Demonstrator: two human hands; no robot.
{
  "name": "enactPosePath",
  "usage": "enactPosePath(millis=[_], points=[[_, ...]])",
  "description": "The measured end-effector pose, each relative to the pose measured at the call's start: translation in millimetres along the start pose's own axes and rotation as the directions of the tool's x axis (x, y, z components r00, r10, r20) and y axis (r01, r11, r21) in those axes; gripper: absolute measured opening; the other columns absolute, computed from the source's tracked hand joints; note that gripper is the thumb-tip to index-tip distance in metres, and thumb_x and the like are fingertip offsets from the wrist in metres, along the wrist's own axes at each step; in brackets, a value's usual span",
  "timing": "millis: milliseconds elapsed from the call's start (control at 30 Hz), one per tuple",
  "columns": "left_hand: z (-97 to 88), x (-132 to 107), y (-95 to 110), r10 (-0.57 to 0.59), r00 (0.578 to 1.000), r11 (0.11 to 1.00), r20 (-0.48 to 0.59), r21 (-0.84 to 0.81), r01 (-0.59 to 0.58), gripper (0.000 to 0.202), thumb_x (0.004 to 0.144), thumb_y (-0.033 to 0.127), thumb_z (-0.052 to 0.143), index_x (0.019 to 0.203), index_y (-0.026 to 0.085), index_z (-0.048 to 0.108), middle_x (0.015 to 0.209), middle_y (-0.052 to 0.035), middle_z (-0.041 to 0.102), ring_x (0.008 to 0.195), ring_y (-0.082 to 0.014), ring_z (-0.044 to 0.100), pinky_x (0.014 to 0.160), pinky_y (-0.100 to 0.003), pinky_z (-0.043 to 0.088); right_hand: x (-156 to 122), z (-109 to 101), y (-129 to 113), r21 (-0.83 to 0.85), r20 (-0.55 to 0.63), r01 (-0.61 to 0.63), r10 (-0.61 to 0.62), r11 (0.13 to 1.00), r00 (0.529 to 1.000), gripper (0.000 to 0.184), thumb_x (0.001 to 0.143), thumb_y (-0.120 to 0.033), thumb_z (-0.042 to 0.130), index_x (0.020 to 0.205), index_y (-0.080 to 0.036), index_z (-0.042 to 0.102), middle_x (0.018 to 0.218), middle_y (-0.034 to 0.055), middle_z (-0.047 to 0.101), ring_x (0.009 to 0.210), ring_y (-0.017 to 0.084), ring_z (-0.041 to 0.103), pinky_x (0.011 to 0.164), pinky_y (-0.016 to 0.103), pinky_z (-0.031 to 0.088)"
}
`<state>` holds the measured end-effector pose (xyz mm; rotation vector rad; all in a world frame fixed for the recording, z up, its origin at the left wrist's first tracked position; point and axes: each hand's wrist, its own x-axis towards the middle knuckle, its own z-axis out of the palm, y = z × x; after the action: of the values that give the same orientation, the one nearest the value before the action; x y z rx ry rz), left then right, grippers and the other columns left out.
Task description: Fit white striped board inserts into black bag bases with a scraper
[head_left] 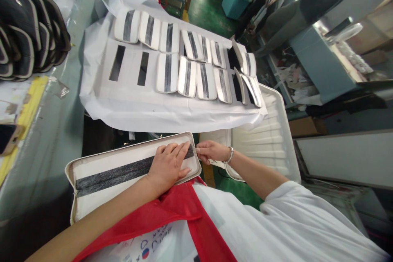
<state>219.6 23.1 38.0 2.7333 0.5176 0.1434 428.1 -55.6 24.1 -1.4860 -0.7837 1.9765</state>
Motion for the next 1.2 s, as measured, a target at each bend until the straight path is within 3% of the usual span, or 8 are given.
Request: enactPosePath(millis=[400,700,800,933,1067,1133,1167,1200], points=[[2.6,3.1,-0.1,0.004,1.0,0.999,0.024,-0.036,-0.003,0.066,0.08,0.043,0.056,0.136,0.014,0.036,0.13,-0.0082,0.053,0.111,-0.025,0.044,0.086,-0.041,0.033,0.4,4.3,-17.5,-0.382,-0.207,-0.168,0.093,0.909,0.974,0.043,0.076,-0.054,0.058,0.06,-0.015,0.049,0.042,-0.0053,0.048,0.034,0.005,0.044,0.033,0.016,0.035],[-9.0,8.8,6.8,-0.07,0.994,0.995,0.085,-0.065,0.075,0.07,0.075,0.045,0.059,0.134,0.016,0.035,0.127,-0.0103,0.054,0.112,-0.0264,0.044,0.088,-0.042,0.035,-0.1,4.3,-25.4,-0.407,-0.143,-0.141,0.09,0.902,0.986,0.046,0.072,-0.058,0.058,0.057,-0.016,0.048,0.038,-0.0057,0.043,0.031,0.005,0.035,0.034,0.018,0.027],[-13.7,5.0,6.8,-0.094,0.991,0.986,0.1,-0.129,0.106,0.077,0.072,0.049,0.061,0.135,0.016,0.032,0.124,-0.0106,0.055,0.112,-0.0264,0.045,0.091,-0.043,0.037,1.8,7.7,-25.0,-0.42,-0.148,-0.162,0.108,0.893,0.983,0.05,0.068,-0.064,0.057,0.055,-0.017,0.046,0.038,-0.0048,0.043,0.031,0.006,0.035,0.034,0.02,0.026],[-19.1,-4.8,12.3,-0.105,0.992,0.967,0.073,-0.224,0.119,0.065,0.081,0.043,0.053,0.137,0.017,0.031,0.133,-0.011,0.048,0.121,-0.028,0.041,0.099,-0.048,0.033,4.8,13.9,-25.2,-0.428,-0.155,-0.167,0.11,0.888,0.982,0.054,0.064,-0.07,0.057,0.057,-0.017,0.045,0.04,-0.0044,0.043,0.032,0.007,0.037,0.036,0.021,0.024],[-49.9,-32.6,13.3,-0.089,0.993,0.871,-0.081,-0.49,0.038,0.054,0.087,0.031,0.045,0.137,0.015,0.031,0.146,-0.0115,0.03,0.132,-0.0196,0.031,0.101,-0.034,0.036,-1.6,22.1,-23.6,-0.429,-0.208,-0.18,0.097,0.885,0.973,0.056,0.062,-0.072,0.057,0.058,-0.018,0.045,0.04,-0.0043,0.043,0.033,0.007,0.036,0.037,0.022,0.023],[-71.3,-62.4,-4.3,-0.209,0.95,0.799,-0.234,-0.601,0.028,0.046,0.087,0.028,0.045,0.131,0.019,0.038,0.136,-0.0092,0.044,0.121,-0.0164,0.044,0.091,-0.028,0.044,-4.6,24.8,-22.1,-0.402,-0.233,-0.196,0.107,0.895,0.967,0.056,0.061,-0.071,0.059,0.059,-0.017,0.046,0.042,-0.0047,0.042,0.035,0.006,0.034,0.038,0.021,0.024],[-80.0,-81.0,-18.3,-0.339,0.895,0.755,-0.289,-0.651,0.075,0.038,0.087,0.028,0.044,0.124,0.02,0.044,0.122,-0.0075,0.055,0.109,-0.0156,0.053,0.085,-0.027,0.046,-5.7,26.0,-21.5,-0.382,-0.244,-0.199,0.109,0.903,0.964,0.055,0.06,-0.071,0.06,0.059,-0.017,0.046,0.043,-0.0051,0.042,0.035,0.006,0.034,0.038,0.021,0.024],[-86.1,-100.8,-34.8,-0.519,0.793,0.697,-0.319,-0.694,0.177,0.032,0.086,0.029,0.044,0.117,0.02,0.048,0.109,-0.006,0.06,0.098,-0.0155,0.056,0.081,-0.028,0.047,-6.5,27.1,-21.1,-0.357,-0.25,-0.197,0.11,0.913,0.962,0.055,0.059,-0.07,0.061,0.059,-0.017,0.046,0.043,-0.0055,0.041,0.036,0.005,0.033,0.038,0.021,0.023]])
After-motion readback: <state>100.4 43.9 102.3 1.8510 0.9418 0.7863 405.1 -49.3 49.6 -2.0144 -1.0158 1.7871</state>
